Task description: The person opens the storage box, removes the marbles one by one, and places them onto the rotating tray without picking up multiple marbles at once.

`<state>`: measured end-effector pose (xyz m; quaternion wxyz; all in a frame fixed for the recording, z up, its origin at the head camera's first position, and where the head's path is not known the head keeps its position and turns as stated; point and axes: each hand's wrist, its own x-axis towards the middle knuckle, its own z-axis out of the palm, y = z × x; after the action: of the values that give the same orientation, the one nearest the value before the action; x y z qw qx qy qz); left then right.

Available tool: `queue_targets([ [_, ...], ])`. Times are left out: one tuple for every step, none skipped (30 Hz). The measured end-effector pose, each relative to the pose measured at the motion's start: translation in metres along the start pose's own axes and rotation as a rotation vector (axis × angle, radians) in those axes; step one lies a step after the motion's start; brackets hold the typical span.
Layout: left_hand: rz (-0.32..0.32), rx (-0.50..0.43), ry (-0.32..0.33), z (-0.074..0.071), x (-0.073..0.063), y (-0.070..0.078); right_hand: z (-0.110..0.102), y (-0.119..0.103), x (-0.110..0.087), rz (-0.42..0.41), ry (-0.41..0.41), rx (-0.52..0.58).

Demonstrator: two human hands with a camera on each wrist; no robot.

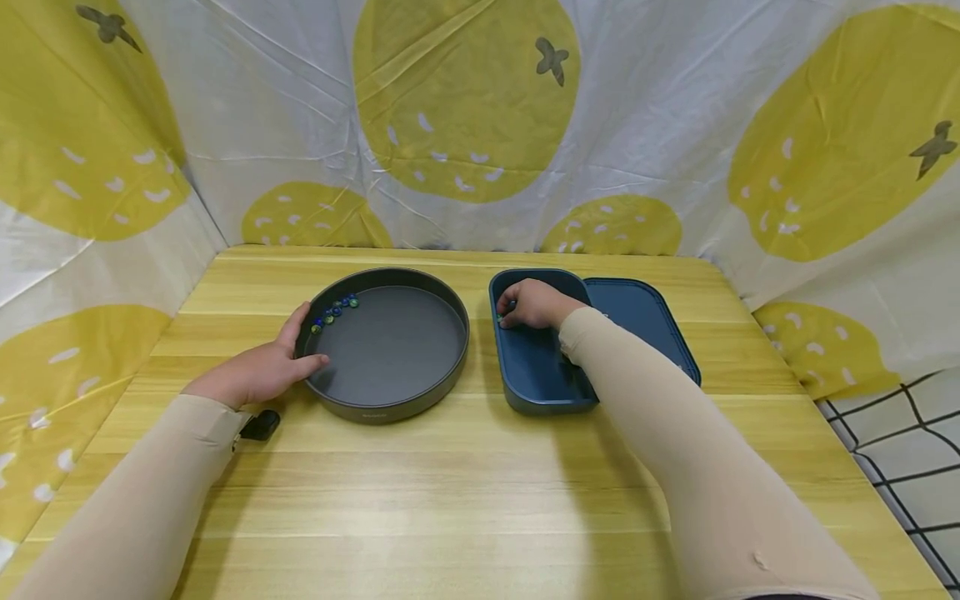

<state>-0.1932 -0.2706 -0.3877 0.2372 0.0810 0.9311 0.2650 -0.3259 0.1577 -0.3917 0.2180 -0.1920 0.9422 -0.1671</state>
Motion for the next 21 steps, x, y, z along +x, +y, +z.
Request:
queue_targets([
  [-0.001,-0.001,-0.001,0.0001,0.0001,-0.0002,0.0,0.0006,0.0004,-0.002,-0.004,0.004],
  [-0.001,0.0,-0.002,0.0003,0.0002,-0.0002,0.0,0.0013,0.0007,-0.006,-0.007,0.006],
  [0.0,0.001,-0.003,0.0002,0.0001,-0.0002,0.0001,0.002,0.001,-0.01,-0.012,0.007],
  [0.0,0.002,-0.003,0.0002,-0.0001,0.0001,0.0,0.0028,0.0013,-0.013,-0.017,0.008],
  [0.001,0.004,-0.002,0.0002,-0.0003,0.0004,0.0,0.0035,0.0015,-0.015,-0.022,0.009],
  [0.003,0.005,0.0,0.0003,-0.0004,0.0006,-0.0001,0.0041,0.0017,-0.018,-0.026,0.011],
  [0.004,0.006,0.002,0.0002,-0.0005,0.0007,-0.0002,0.0046,0.0019,-0.019,-0.03,0.012],
  [0.004,0.008,0.004,0.0001,-0.0008,0.001,-0.0003,0.005,0.0022,-0.02,-0.035,0.012],
  [0.006,0.009,0.006,0.0,-0.001,0.0012,-0.0004,0.0052,0.0024,-0.02,-0.04,0.013],
  [0.007,0.009,0.008,-0.0001,-0.0012,0.0013,-0.0006,0.0056,0.0028,-0.021,-0.044,0.012],
  [0.009,0.009,0.01,0.0,-0.0012,0.0013,-0.0006,0.0057,0.0032,-0.021,-0.048,0.012],
  [0.011,0.01,0.011,-0.0001,-0.0012,0.0014,-0.0006,0.0058,0.0035,-0.02,-0.052,0.014],
  [0.011,0.011,0.011,-0.0003,-0.0013,0.0015,-0.0006,0.006,0.0038,-0.019,-0.056,0.013],
  [0.012,0.01,0.011,-0.0003,-0.0013,0.0014,-0.0006,0.0065,0.004,-0.019,-0.058,0.01],
  [0.014,0.011,0.012,-0.0002,-0.0012,0.0013,-0.0005,0.007,0.0043,-0.019,-0.059,0.008],
  [0.015,0.011,0.011,-0.0003,-0.0011,0.0012,-0.0005,0.0074,0.0043,-0.021,-0.06,0.005],
  [0.015,0.01,0.01,-0.0003,-0.001,0.0011,-0.0004,0.0076,0.0041,-0.02,-0.061,0.007],
  [0.016,0.011,0.01,-0.0004,-0.001,0.0011,-0.0004,0.0076,0.0038,-0.024,-0.061,0.008],
  [0.016,0.01,0.009,-0.0004,-0.0009,0.0011,-0.0005,0.0078,0.0036,-0.027,-0.06,0.008],
  [0.015,0.008,0.007,-0.0004,-0.0008,0.0008,-0.0005,0.0079,0.0032,-0.029,-0.059,0.01],
  [0.014,0.006,0.006,-0.0006,-0.0009,0.0009,-0.0006,0.0076,0.0027,-0.031,-0.059,0.015],
])
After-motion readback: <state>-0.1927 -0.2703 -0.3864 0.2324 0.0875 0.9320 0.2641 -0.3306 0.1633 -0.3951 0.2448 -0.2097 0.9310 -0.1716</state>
